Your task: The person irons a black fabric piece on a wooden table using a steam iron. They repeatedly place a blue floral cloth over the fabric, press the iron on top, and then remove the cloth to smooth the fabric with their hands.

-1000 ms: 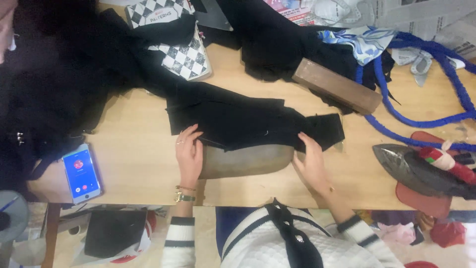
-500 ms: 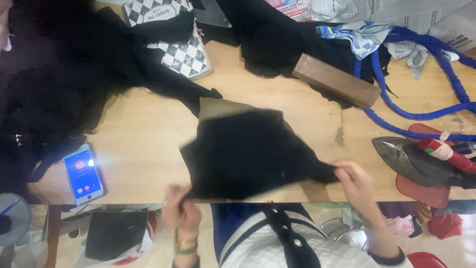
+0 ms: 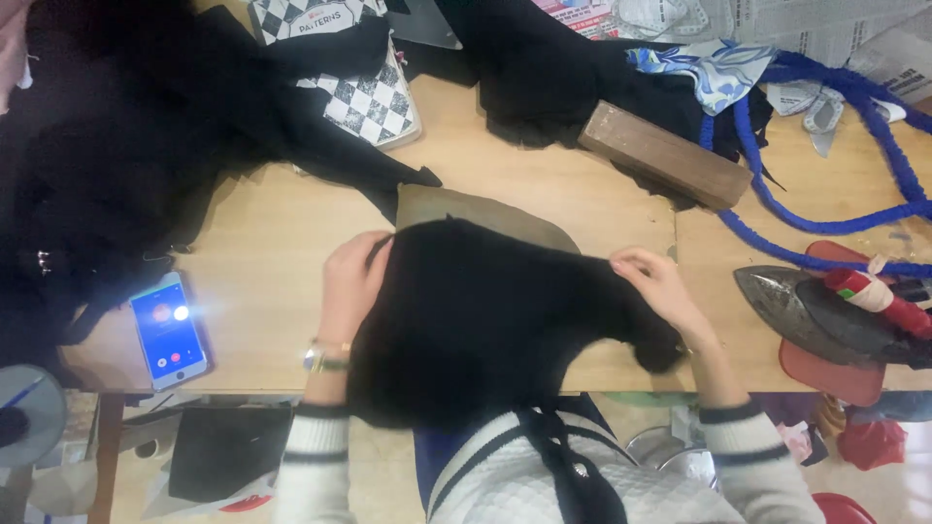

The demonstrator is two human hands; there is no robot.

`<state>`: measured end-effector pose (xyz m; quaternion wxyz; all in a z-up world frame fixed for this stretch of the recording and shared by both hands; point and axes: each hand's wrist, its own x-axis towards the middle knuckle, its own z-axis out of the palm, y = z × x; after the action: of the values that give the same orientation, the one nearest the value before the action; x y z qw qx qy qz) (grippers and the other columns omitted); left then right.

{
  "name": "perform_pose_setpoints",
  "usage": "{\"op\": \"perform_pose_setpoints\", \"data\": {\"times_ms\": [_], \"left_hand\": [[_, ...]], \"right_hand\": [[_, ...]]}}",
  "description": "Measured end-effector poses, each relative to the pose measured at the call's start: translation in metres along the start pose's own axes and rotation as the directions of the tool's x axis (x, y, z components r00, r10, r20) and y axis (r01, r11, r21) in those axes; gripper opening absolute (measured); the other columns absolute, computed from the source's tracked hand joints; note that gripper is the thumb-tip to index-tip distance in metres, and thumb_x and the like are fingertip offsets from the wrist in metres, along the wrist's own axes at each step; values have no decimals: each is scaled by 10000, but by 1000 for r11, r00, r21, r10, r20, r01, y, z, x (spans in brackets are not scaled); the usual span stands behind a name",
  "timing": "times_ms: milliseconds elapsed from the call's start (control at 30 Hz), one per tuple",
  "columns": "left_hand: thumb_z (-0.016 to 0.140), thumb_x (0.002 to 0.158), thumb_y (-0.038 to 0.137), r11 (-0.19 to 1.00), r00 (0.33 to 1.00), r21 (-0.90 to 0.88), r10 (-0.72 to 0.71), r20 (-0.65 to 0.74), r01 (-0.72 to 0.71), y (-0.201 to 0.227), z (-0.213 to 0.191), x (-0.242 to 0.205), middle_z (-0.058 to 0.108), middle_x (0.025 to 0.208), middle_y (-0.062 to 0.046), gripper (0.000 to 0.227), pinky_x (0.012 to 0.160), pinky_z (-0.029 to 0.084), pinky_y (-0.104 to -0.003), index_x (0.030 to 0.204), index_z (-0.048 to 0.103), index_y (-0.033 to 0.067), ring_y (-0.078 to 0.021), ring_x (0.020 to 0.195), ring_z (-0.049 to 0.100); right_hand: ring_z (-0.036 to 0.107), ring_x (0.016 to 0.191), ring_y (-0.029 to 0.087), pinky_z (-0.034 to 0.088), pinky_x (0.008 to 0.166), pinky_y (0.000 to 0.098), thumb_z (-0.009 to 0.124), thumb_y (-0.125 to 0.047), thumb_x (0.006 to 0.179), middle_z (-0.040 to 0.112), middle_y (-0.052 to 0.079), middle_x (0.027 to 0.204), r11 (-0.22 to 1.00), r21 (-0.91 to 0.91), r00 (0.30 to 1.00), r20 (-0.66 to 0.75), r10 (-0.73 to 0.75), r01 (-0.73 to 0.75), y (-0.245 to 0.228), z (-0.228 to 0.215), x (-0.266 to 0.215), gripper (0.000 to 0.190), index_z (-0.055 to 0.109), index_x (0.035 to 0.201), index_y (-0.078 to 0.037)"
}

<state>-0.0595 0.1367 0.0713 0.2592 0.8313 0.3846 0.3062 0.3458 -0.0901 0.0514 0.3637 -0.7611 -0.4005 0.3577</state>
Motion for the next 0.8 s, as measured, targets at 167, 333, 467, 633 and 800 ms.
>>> {"op": "perform_pose_setpoints", "data": {"times_ms": [167, 333, 467, 633, 800], "left_hand": [[621, 1061, 180, 988, 1000, 155, -16, 24, 12, -33, 38, 14, 766, 1030, -73, 154, 863, 526, -399, 1132, 738, 111, -277, 974, 738], [618, 1073, 241, 975, 1000, 223, 16, 4, -17, -47, 49, 22, 756, 981, -7, 142, 852, 504, -332, 1122, 731, 172, -195, 936, 736], [635, 1068, 267, 950, 999, 310, 37, -22, -28, -47, 50, 31, 760, 1012, 11, 145, 879, 495, -324, 1149, 731, 193, -168, 960, 729], [659, 1051, 306, 923, 997, 377, -71, -20, 73, 2, 51, 33, 689, 1153, -87, 273, 1001, 447, -486, 1261, 698, 136, -267, 1090, 667], [604, 1011, 438, 937, 975, 315, 91, 200, -152, 59, 102, 11, 381, 1611, -164, 569, 1151, 244, -682, 1504, 514, 168, -350, 1505, 324]], "right_hand": [[715, 1026, 278, 534, 919, 447, 661, -166, 1041, 770, 126, 1029, 987, -157, 998, -52, -42, 33, 8, 15, 20, 151, 749, 1156, -123], [703, 1021, 363, 518, 944, 489, 646, -158, 1045, 749, 166, 979, 979, -187, 992, -78, -103, 87, 1, 19, 19, 137, 746, 1110, -90], [679, 1054, 341, 499, 949, 488, 624, -198, 1071, 733, 153, 996, 973, -215, 980, -158, -121, 85, 5, 18, 22, 156, 729, 1144, -109], [654, 1085, 349, 484, 986, 476, 646, -154, 1050, 710, 134, 1028, 926, -362, 955, -220, -200, 111, -4, 32, 14, 145, 733, 1159, -117], [405, 1438, 399, 289, 1199, 529, 436, -310, 1087, 474, 213, 1519, 637, -586, 758, -57, -650, 501, -9, 83, -9, 485, 490, 1522, -103]]}}
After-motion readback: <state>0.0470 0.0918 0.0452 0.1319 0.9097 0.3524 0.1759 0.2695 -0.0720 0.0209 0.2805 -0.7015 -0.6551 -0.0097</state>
